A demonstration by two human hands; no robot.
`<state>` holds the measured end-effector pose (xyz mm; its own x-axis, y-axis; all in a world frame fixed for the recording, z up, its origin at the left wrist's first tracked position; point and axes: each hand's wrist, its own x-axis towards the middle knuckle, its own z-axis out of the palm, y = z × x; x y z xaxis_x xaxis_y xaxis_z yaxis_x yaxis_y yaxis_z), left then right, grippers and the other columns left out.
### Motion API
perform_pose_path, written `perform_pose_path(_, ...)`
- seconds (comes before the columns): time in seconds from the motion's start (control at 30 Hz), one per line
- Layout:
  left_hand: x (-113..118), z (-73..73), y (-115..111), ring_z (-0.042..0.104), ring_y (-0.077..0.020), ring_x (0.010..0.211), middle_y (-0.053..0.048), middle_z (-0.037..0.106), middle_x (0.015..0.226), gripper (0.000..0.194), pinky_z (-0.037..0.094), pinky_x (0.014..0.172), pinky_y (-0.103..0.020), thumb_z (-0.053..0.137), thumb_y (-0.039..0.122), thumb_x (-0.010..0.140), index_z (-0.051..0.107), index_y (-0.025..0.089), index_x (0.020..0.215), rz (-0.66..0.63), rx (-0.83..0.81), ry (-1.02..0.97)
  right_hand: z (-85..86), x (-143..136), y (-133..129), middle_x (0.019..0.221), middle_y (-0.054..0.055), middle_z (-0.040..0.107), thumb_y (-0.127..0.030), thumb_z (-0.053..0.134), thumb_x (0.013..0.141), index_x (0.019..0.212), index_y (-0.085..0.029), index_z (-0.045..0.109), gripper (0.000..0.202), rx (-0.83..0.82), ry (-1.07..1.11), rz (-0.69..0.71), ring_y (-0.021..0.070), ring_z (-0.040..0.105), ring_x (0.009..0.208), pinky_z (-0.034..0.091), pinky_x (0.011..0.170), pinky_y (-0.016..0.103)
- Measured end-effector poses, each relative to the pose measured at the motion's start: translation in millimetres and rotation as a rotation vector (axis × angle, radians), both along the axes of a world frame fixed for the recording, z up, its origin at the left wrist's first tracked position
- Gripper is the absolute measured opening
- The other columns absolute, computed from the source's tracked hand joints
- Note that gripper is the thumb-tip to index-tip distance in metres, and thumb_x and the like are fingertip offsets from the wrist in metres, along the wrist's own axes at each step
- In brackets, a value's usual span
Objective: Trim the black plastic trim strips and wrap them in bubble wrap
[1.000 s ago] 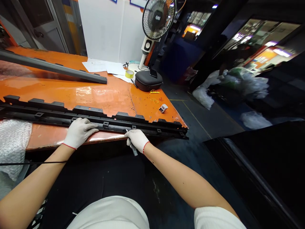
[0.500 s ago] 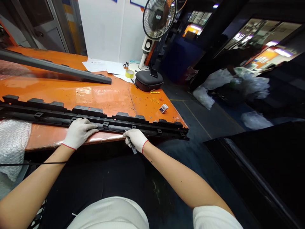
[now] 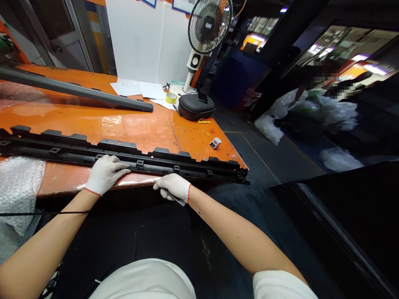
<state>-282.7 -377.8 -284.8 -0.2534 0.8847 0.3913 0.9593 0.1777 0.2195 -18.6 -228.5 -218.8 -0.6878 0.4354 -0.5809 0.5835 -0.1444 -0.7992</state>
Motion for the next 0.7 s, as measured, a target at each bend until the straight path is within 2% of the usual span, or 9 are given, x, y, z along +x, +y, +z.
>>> perform_pose_path(0.07,0.1,-0.1,-0.3,0.058,-0.0253,0.078,-0.008,0.068,0.081,0.026,0.041,0.075,-0.04,0.073,0.05,0.101,0.091,0.031,0.103,-0.004,0.008,-0.007,-1.1,2.6,-3.0,0.05,-0.005,0.057,-0.029,0.056,0.096,0.087,-0.018,0.071,0.021,0.042,0.023,0.134,0.0097,0.04,0.038,0.031,0.043,0.022)
perform_pose_path(0.1,-0.1,-0.3,-0.4,0.058,-0.0253,0.078,-0.008,0.068,0.081,0.026,0.041,0.075,-0.04,0.073,0.05,0.101,0.091,0.031,0.102,-0.006,0.011,-0.006,-2.6,3.2,-3.6,0.051,-0.006,0.057,-0.03,0.054,0.099,0.089,-0.019,0.07,0.021,0.123,0.039,0.137,0.0104,0.042,0.039,0.033,0.046,0.023)
perform_pose_path(0.17,-1.0,-0.9,-0.3,0.058,-0.0256,0.079,-0.008,0.067,0.081,0.027,0.04,0.075,-0.039,0.074,0.051,0.1,0.09,0.03,0.1,-0.004,0.013,-0.003,-7.2,2.7,-2.2,0.056,-0.005,0.061,-0.034,0.054,0.103,0.094,-0.022,0.068,0.021,0.38,0.052,0.052,0.0129,0.052,0.048,0.04,0.055,0.024)
perform_pose_path(0.23,-2.0,-1.5,0.2,0.058,-0.0259,0.08,-0.009,0.067,0.081,0.028,0.041,0.075,-0.04,0.074,0.051,0.1,0.09,0.029,0.099,-0.002,0.008,-0.006,-12.6,0.2,2.0,0.07,-0.002,0.07,-0.039,0.062,0.103,0.101,-0.023,0.068,0.017,0.648,0.006,-0.028,0.0176,0.065,0.066,0.045,0.067,0.026)
perform_pose_path(0.33,-0.9,-0.6,1.1,0.059,-0.0264,0.082,-0.009,0.069,0.083,0.026,0.044,0.079,-0.041,0.073,0.05,0.1,0.09,0.03,0.102,-0.019,-0.001,-0.024,-18.5,-5.2,8.9,0.093,0.006,0.078,-0.041,0.073,0.098,0.106,-0.024,0.07,0.019,0.896,-0.178,0.026,0.0263,0.073,0.091,0.044,0.076,0.03)
perform_pose_path(0.43,3.3,3.0,-0.2,0.064,-0.0305,0.099,-0.01,0.074,0.094,0.024,0.048,0.092,-0.045,0.079,0.05,0.096,0.089,0.031,0.108,-0.016,0.032,-0.036,-19.6,-6.6,13.2,0.101,0.011,0.08,-0.04,0.066,0.104,0.108,-0.023,0.071,0.018,0.994,-0.31,0.13,0.0303,0.074,0.095,0.042,0.077,0.033)
perform_pose_path(0.57,1.2,8.0,-10.7,0.06,-0.0377,0.125,-0.013,0.075,0.127,0.051,0.046,0.108,-0.051,0.088,0.053,0.087,0.08,0.03,0.131,0.107,0.136,-0.041,-18.2,10.7,25.7,0.106,0.012,0.081,-0.04,0.066,0.105,0.106,-0.023,0.071,0.018,1.019,-0.337,0.104,0.0294,0.074,0.097,0.041,0.077,0.032)
perform_pose_path(0.63,-7.3,8.7,-19.3,0.06,-0.0386,0.128,-0.014,0.073,0.132,0.058,0.045,0.109,-0.052,0.088,0.056,0.085,0.077,0.029,0.136,0.171,0.155,-0.034,-18.8,28.9,37.5,0.104,0.01,0.081,-0.04,0.066,0.104,0.105,-0.023,0.072,0.018,1.004,-0.354,0.07,0.0285,0.073,0.097,0.041,0.077,0.031)
perform_pose_path(0.7,-18.4,8.3,-27.8,0.062,-0.0377,0.123,-0.013,0.075,0.128,0.053,0.047,0.105,-0.05,0.086,0.059,0.086,0.079,0.027,0.128,0.206,0.159,-0.042,-20.1,50.4,49.7,0.102,0.009,0.08,-0.04,0.066,0.102,0.102,-0.023,0.072,0.017,0.988,-0.354,0.031,0.0276,0.073,0.095,0.042,0.077,0.031)
